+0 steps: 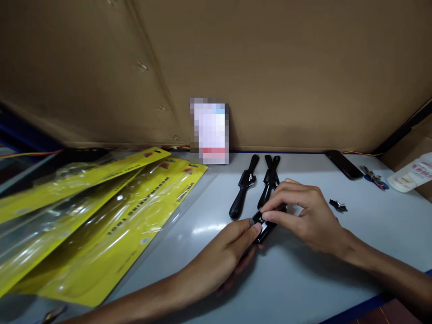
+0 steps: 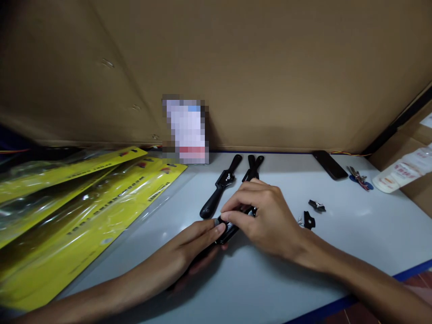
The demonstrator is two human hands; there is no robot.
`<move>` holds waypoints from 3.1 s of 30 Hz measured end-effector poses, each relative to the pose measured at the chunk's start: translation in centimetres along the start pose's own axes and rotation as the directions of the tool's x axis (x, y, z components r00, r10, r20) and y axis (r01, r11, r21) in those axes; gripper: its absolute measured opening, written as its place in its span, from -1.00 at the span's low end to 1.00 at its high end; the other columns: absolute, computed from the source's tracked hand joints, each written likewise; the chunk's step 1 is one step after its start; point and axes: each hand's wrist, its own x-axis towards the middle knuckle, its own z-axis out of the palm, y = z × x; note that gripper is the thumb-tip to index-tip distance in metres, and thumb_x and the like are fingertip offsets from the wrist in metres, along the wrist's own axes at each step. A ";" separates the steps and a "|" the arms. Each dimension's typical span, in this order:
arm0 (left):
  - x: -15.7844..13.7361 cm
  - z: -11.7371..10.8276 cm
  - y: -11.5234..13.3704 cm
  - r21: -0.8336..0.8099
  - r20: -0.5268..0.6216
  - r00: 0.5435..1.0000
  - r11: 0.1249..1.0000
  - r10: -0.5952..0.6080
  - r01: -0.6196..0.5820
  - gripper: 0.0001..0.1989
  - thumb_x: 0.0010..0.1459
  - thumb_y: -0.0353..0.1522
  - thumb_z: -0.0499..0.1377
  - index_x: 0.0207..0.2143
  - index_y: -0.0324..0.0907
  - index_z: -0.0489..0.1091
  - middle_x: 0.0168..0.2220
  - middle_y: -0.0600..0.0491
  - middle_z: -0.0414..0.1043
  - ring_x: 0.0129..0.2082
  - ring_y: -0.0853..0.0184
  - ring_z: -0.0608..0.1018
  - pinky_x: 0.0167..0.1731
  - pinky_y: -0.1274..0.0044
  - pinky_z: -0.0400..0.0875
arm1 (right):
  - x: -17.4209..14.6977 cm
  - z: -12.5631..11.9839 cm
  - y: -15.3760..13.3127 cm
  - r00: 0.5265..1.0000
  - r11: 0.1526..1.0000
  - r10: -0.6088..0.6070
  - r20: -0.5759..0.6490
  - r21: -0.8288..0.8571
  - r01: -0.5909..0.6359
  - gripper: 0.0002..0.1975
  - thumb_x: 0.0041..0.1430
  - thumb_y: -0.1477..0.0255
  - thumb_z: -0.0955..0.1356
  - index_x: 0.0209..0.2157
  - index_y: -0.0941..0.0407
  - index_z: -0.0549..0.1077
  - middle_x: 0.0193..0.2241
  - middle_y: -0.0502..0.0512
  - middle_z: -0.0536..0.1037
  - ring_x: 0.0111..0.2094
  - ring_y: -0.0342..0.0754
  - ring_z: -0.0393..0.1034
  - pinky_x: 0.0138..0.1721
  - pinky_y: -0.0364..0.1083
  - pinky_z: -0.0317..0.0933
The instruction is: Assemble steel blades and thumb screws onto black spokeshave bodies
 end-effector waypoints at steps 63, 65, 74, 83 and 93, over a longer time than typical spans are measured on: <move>-0.1 0.3 0.3 0.130 -0.045 0.971 0.966 0.233 -0.225 -0.59 0.29 -0.11 0.10 0.05 -0.09 0.48 -0.49 0.10 0.38 -0.50 0.31 0.33 -0.48 0.59 0.28 | -1.3 -0.9 2.1 0.933 0.945 -0.181 0.312 -0.207 0.253 -0.84 0.35 0.43 0.37 -0.10 0.16 0.57 -0.34 0.09 0.52 -0.30 -0.05 0.32 -0.26 -0.06 0.25; 0.0 0.3 0.3 0.134 -0.047 0.970 0.964 0.239 -0.231 -0.62 0.30 -0.09 0.07 -0.03 -0.09 0.49 -0.48 0.11 0.36 -0.48 0.32 0.34 -0.47 0.59 0.29 | -1.4 -0.5 2.3 0.929 0.918 -0.230 0.288 -0.252 0.306 -0.82 0.38 0.38 0.35 -0.18 0.18 0.56 -0.37 0.09 0.50 -0.31 -0.04 0.29 -0.28 -0.07 0.23; 0.1 0.5 -0.1 0.158 -0.022 0.965 0.954 0.262 -0.256 -0.71 0.33 -0.15 0.07 -0.38 -0.13 0.31 -0.48 0.17 0.26 -0.49 0.39 0.23 -0.41 0.59 0.30 | -1.8 1.4 2.3 0.882 0.702 -0.376 0.282 -0.534 0.470 -0.72 0.36 0.51 0.23 -0.44 0.14 0.44 -0.48 0.07 0.40 -0.41 -0.04 0.14 -0.40 -0.05 0.05; 0.1 0.5 0.1 0.141 -0.031 0.955 0.947 0.296 -0.289 -0.72 0.34 -0.16 0.06 -0.18 -0.15 0.43 -0.47 0.15 0.27 -0.40 0.33 0.34 -0.35 0.57 0.32 | -1.8 0.7 2.5 0.861 0.623 -0.352 0.366 -0.595 0.508 -0.79 0.39 0.52 0.23 -0.34 0.15 0.43 -0.46 0.07 0.40 -0.38 -0.02 0.15 -0.35 -0.04 0.03; 0.2 0.2 0.2 0.310 0.022 0.943 0.895 0.331 -0.322 -0.71 0.34 -0.25 -0.01 -0.19 -0.15 0.47 -0.35 0.09 0.47 -0.32 0.30 0.44 -0.15 0.51 0.41 | -2.4 2.4 2.7 0.925 0.764 -0.313 0.215 -0.521 0.380 -0.68 0.37 0.53 0.21 -0.49 0.16 0.42 -0.57 0.03 0.40 -0.49 -0.08 0.14 -0.45 -0.05 -0.03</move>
